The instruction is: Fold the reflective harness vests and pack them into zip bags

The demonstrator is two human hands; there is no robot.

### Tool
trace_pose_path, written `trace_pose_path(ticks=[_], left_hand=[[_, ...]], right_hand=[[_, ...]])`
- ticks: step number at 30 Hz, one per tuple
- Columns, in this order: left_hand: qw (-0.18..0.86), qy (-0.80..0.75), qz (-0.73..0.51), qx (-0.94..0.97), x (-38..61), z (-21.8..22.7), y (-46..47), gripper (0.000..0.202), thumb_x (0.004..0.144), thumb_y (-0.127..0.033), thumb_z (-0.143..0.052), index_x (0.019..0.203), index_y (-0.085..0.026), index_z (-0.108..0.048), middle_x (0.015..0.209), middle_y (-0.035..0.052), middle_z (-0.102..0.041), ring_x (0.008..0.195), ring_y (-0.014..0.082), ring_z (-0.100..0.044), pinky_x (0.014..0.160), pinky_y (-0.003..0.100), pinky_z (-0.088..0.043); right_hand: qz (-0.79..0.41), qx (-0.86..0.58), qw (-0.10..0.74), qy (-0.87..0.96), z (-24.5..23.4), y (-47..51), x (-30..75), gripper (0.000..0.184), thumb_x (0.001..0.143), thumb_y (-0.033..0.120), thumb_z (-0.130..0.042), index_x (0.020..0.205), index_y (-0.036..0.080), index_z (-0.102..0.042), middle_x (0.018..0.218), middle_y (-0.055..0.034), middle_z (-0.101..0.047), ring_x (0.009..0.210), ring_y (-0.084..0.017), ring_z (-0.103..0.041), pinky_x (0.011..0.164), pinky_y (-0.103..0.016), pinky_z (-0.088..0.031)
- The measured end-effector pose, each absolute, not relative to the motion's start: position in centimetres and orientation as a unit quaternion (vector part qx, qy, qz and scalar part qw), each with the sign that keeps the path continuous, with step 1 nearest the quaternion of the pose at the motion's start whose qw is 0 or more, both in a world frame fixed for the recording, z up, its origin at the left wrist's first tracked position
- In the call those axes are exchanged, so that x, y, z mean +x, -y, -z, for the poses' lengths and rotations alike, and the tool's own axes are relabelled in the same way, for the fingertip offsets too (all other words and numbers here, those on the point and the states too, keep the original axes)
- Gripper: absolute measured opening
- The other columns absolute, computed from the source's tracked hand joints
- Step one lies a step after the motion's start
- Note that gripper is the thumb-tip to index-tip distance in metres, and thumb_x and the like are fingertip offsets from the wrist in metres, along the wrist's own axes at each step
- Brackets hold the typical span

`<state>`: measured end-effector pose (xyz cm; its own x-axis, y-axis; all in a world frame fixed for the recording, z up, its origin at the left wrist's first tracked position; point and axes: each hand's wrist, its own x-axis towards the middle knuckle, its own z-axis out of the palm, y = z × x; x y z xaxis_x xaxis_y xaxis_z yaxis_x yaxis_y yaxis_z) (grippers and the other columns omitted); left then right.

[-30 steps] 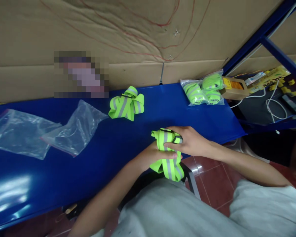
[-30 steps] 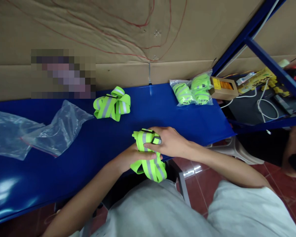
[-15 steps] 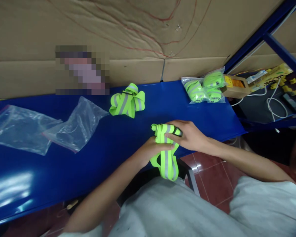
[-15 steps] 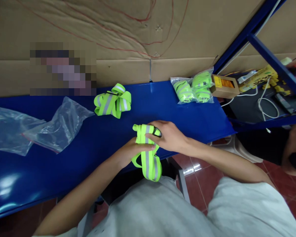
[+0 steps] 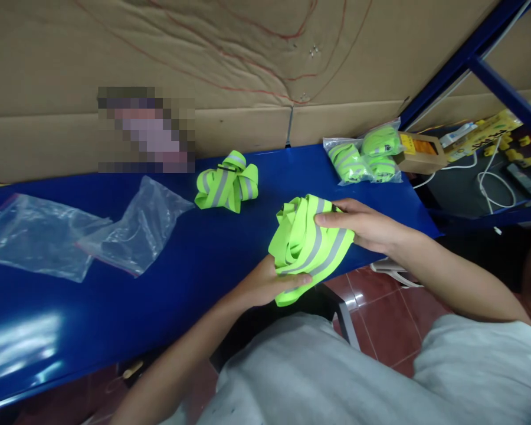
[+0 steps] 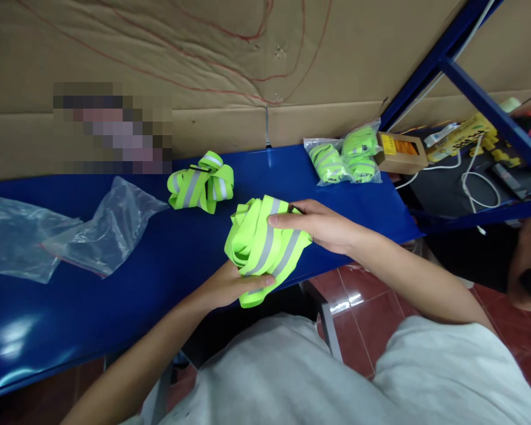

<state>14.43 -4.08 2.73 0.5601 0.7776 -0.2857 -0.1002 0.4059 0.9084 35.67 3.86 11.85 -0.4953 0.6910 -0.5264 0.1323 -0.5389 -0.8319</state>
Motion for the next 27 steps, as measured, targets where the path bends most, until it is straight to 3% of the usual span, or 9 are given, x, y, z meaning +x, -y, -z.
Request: trace_pose_path(ticks=[3, 6, 10, 12, 14, 17, 19, 22, 27], left_hand=[[0.755, -0.344, -0.27, 0.489, 13.7, -2.1, 3.5, 0.064, 0.082, -0.042, -0.086, 0.139, -0.021, -0.065, 0.144, 0.0103, -0.068, 0.137, 0.0307, -0.062, 0.121, 0.047, -0.045], [0.761, -0.325, -0.224, 0.516, 11.6, -1.7, 2.8, 0.074, 0.078, -0.045, -0.089, 0.143, -0.024, -0.062, 0.148, 0.0123, -0.065, 0.137, 0.0338, -0.061, 0.118, 0.05, -0.048], [0.666, -0.361, -0.315, 0.572, 8.3, -2.5, 1.1, 0.105, 0.074, -0.044, -0.093, 0.162, -0.036, -0.038, 0.172, 0.0097, -0.035, 0.16, 0.0327, -0.032, 0.131, 0.05, -0.029], [0.631, -0.362, -0.368, 0.58, 7.7, -3.3, 0.3, 0.11, 0.073, -0.046, -0.094, 0.164, -0.037, -0.033, 0.173, 0.0086, -0.034, 0.163, 0.0312, -0.026, 0.133, 0.047, -0.023], [0.628, -0.334, -0.401, 0.578, 7.9, -4.2, -0.4, 0.101, 0.072, -0.049, -0.094, 0.159, -0.035, -0.044, 0.162, 0.0091, -0.049, 0.155, 0.0303, -0.041, 0.129, 0.042, -0.03], [0.633, -0.308, -0.441, 0.557, 9.0, -5.1, -0.9, 0.061, 0.072, -0.049, -0.094, 0.123, -0.026, -0.071, 0.116, 0.0059, -0.073, 0.112, 0.0213, -0.068, 0.103, 0.03, -0.051], [0.638, -0.32, -0.46, 0.528, 9.7, -5.6, -0.8, 0.045, 0.071, -0.05, -0.094, 0.096, -0.02, -0.072, 0.089, 0.0017, -0.07, 0.084, 0.0148, -0.065, 0.082, 0.025, -0.052], [0.649, -0.368, -0.424, 0.514, 10.4, -6.1, -0.4, 0.046, 0.074, -0.052, -0.091, 0.074, -0.017, -0.06, 0.07, -0.0009, -0.063, 0.065, 0.0108, -0.056, 0.063, 0.022, -0.044], [0.542, -0.435, -0.432, 0.575, 10.6, -4.8, 0.4, 0.041, 0.085, -0.05, -0.082, 0.073, -0.018, -0.059, 0.066, -0.0013, -0.064, 0.061, 0.0114, -0.058, 0.06, 0.023, -0.042]], right_hand=[[-0.726, -0.461, 0.19, 0.473, -11.6, -4.0, 35.9, 0.05, 0.075, 0.051, -0.089, 0.107, 0.013, -0.079, 0.096, -0.01, -0.08, 0.091, -0.025, -0.076, 0.084, -0.034, -0.06], [-0.567, -0.487, 0.217, 0.627, -12.0, -4.0, 36.3, 0.044, 0.082, 0.053, -0.082, 0.101, 0.014, -0.077, 0.093, -0.0059, -0.077, 0.084, -0.02, -0.07, 0.075, -0.028, -0.053], [-0.362, -0.491, 0.19, 0.769, -13.2, -3.5, 36.7, 0.042, 0.091, 0.057, -0.073, 0.092, 0.015, -0.07, 0.079, -0.0013, -0.069, 0.068, -0.013, -0.056, 0.061, -0.025, -0.041], [-0.312, -0.46, 0.18, 0.812, -14.0, -3.0, 36.6, 0.04, 0.095, 0.056, -0.068, 0.101, 0.017, -0.072, 0.085, -0.0029, -0.072, 0.07, -0.014, -0.06, 0.064, -0.026, -0.044], [-0.27, -0.421, 0.184, 0.846, -14.7, -2.6, 36.2, 0.04, 0.098, 0.054, -0.066, 0.115, 0.018, -0.072, 0.102, -0.0058, -0.077, 0.083, -0.018, -0.068, 0.075, -0.028, -0.05], [-0.228, -0.393, 0.189, 0.871, -15.7, -2.0, 35.7, 0.041, 0.101, 0.051, -0.064, 0.127, 0.021, -0.071, 0.119, -0.0075, -0.076, 0.1, -0.023, -0.073, 0.09, -0.033, -0.054], [-0.2, -0.398, 0.191, 0.875, -16.0, -1.9, 35.5, 0.04, 0.102, 0.05, -0.062, 0.128, 0.022, -0.071, 0.121, -0.0079, -0.076, 0.103, -0.025, -0.073, 0.094, -0.035, -0.055], [-0.162, -0.417, 0.192, 0.873, -16.0, -2.2, 35.3, 0.04, 0.102, 0.051, -0.061, 0.129, 0.023, -0.071, 0.125, -0.0088, -0.075, 0.108, -0.027, -0.073, 0.097, -0.039, -0.055], [-0.169, -0.434, 0.182, 0.866, -15.6, -2.9, 35.3, 0.041, 0.1, 0.053, -0.063, 0.122, 0.021, -0.073, 0.116, -0.0095, -0.077, 0.099, -0.027, -0.073, 0.086, -0.036, -0.054]])
